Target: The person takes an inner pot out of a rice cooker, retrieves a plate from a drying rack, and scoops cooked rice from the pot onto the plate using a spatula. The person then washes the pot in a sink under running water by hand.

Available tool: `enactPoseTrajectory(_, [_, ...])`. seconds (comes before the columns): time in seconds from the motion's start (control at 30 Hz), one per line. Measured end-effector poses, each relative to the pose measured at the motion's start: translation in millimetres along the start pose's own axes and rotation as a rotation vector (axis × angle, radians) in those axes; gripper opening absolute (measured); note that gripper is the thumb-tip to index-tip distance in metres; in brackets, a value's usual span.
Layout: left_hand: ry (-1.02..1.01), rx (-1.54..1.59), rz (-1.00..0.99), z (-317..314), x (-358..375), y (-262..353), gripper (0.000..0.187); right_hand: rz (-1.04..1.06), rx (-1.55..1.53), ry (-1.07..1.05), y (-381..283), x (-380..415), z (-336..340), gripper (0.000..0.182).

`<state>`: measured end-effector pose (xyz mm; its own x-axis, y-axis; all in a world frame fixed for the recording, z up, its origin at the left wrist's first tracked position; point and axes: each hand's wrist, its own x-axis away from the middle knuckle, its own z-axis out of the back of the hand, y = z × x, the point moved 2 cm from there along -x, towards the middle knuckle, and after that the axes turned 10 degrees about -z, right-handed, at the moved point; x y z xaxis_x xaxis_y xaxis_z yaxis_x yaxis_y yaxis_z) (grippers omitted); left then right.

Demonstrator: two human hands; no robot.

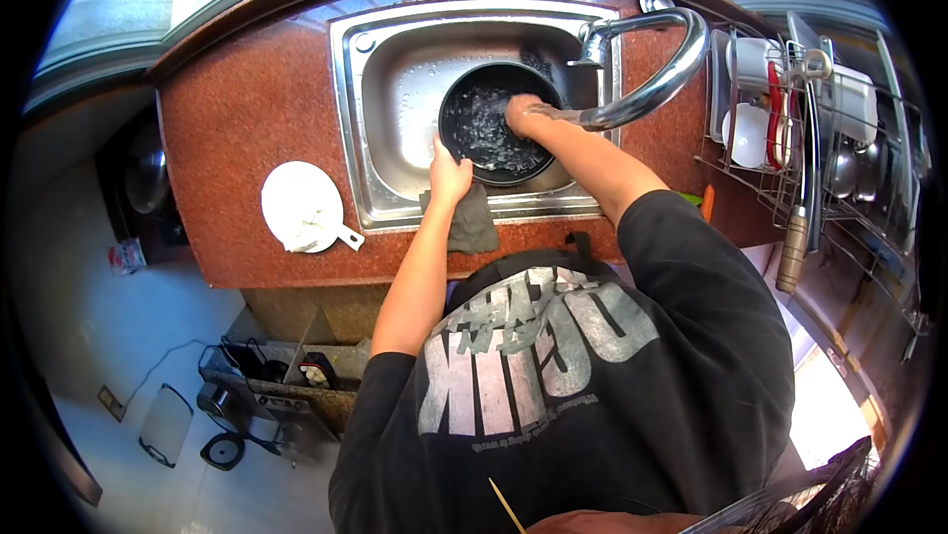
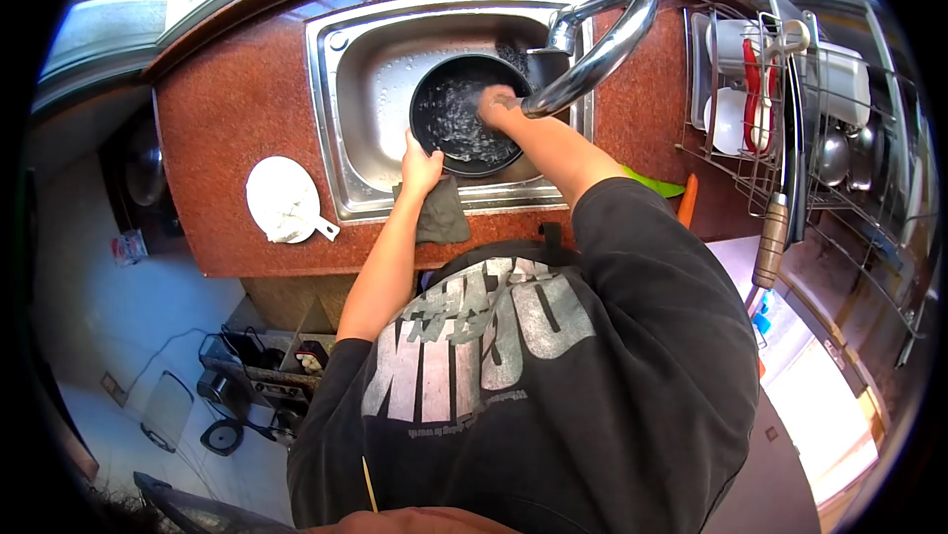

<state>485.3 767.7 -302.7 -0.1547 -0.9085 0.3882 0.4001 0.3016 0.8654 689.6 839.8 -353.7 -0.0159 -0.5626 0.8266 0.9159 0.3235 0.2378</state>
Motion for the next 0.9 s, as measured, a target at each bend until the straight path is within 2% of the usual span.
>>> enactPoseTrajectory(0.03, [0.002, -0.003, -0.001, 1.2, -0.8, 2.9, 0.078, -0.141, -0.217, 0.035, 8.0, -6.5, 9.4, 0.026])
enactPoseTrajectory(0.07, [-0.007, -0.006, 0.0, 2.2, -0.9, 5.2, 0.078, -0.137, -0.221, 0.036, 8.2, -12.7, 17.0, 0.026])
enactPoseTrajectory(0.13, [-0.015, -0.017, -0.007, 2.1, 0.4, 3.9, 0.078, 0.006, -0.195, 0.075, -3.2, -17.6, 35.0, 0.024])
enactPoseTrajectory(0.17, [-0.018, -0.019, -0.007, 1.1, 0.3, 1.0, 0.078, -0.024, -0.291, 0.037, -13.0, -15.3, 43.4, 0.03])
enactPoseTrajectory(0.23, [0.0, 0.002, -0.021, -1.6, -1.5, -6.5, 0.078, 0.118, -0.313, 0.247, -33.2, 2.5, 50.3, 0.042])
enactPoseTrajectory(0.3, [-0.001, -0.011, -0.007, -2.3, -3.2, -7.5, 0.078, 0.208, -0.375, 0.292, -52.0, 13.1, 39.3, 0.053])
enactPoseTrajectory(0.33, [-0.004, -0.023, 0.008, -1.4, -2.2, -5.7, 0.078, 0.244, -0.414, 0.229, -57.7, 16.1, 32.1, 0.052])
enactPoseTrajectory(0.37, [-0.004, -0.021, 0.011, -0.5, -1.6, -3.9, 0.078, 0.271, -0.452, 0.279, -64.8, 14.4, 17.5, 0.053])
enactPoseTrajectory(0.47, [-0.026, 0.018, 0.001, 1.0, -1.1, 0.0, 0.079, 0.304, -0.42, 0.237, -61.4, 37.6, 15.8, 0.052])
enactPoseTrajectory(0.53, [-0.018, -0.003, -0.007, 0.5, -2.1, -0.3, 0.079, 0.314, -0.425, 0.027, -59.1, 41.4, 14.1, 0.051])
enactPoseTrajectory(0.57, [-0.014, -0.027, -0.014, 0.9, -1.5, -0.8, 0.079, 0.316, -0.426, 0.028, -59.1, 42.2, 16.3, 0.051])
enactPoseTrajectory(0.63, [-0.019, -0.043, -0.003, 1.4, -1.3, 0.0, 0.079, 0.233, -0.372, 0.209, -54.1, 31.8, 20.6, 0.052])
enactPoseTrajectory(0.7, [-0.027, -0.061, 0.008, 1.2, -0.8, 0.5, 0.08, 0.206, -0.365, 0.133, -51.0, 20.9, 21.9, 0.052])
enactPoseTrajectory(0.77, [-0.014, -0.025, -0.016, 1.3, -0.7, 0.8, 0.08, 0.169, -0.477, 0.261, -50.3, 19.2, 22.0, 0.053])
enactPoseTrajectory(0.83, [-0.007, -0.015, -0.019, 1.8, -0.8, 2.4, 0.079, 0.168, -0.467, 0.268, -56.8, 17.7, 13.0, 0.053])
enactPoseTrajectory(0.9, [0.003, 0.001, -0.02, 1.8, -0.7, 5.3, 0.079, 0.282, -0.386, 0.261, -66.4, 24.5, 2.1, 0.053])
